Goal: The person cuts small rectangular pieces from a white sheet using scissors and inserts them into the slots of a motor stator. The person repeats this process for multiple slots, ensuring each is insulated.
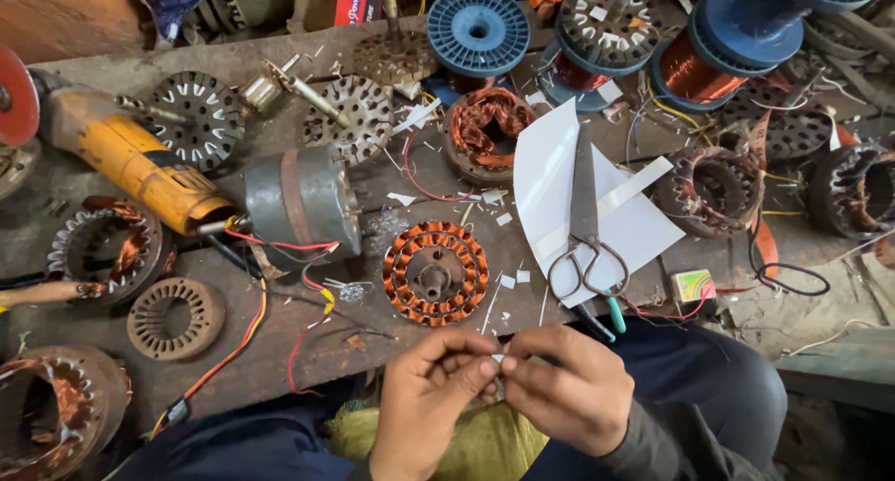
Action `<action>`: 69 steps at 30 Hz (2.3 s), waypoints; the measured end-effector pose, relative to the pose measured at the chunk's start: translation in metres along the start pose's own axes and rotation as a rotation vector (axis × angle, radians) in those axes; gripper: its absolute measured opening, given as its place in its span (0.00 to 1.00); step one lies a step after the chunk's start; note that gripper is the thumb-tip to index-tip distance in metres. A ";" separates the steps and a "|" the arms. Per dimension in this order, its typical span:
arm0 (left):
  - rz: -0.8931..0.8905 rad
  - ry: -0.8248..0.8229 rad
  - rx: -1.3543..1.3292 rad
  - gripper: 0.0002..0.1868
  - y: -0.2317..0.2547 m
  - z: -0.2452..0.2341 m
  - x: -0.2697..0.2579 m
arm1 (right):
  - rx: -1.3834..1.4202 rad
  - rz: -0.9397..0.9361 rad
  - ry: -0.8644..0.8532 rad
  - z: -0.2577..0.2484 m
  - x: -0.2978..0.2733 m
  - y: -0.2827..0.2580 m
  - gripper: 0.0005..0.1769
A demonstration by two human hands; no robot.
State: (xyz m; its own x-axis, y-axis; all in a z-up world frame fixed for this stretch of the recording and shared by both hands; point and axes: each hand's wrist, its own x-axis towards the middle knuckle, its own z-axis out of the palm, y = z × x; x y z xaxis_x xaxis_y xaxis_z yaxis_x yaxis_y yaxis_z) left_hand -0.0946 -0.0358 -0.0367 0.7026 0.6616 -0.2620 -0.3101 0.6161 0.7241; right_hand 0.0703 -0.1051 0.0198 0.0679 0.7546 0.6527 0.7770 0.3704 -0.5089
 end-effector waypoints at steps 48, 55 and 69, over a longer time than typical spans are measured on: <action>0.198 -0.044 0.249 0.07 0.004 -0.002 -0.005 | 0.095 -0.051 -0.030 -0.010 0.000 -0.002 0.15; 0.349 0.019 0.370 0.03 0.012 0.007 -0.012 | 0.317 0.247 -0.157 -0.014 -0.007 0.000 0.14; 0.568 -0.069 0.507 0.06 0.030 0.017 -0.014 | 0.379 0.099 -0.058 -0.013 -0.002 -0.003 0.15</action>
State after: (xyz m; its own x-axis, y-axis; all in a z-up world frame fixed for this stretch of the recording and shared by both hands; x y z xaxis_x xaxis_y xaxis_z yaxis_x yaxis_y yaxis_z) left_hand -0.1029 -0.0339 -0.0009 0.5668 0.7796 0.2665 -0.3158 -0.0932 0.9442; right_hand 0.0759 -0.1153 0.0272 0.0868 0.8221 0.5627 0.4812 0.4600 -0.7462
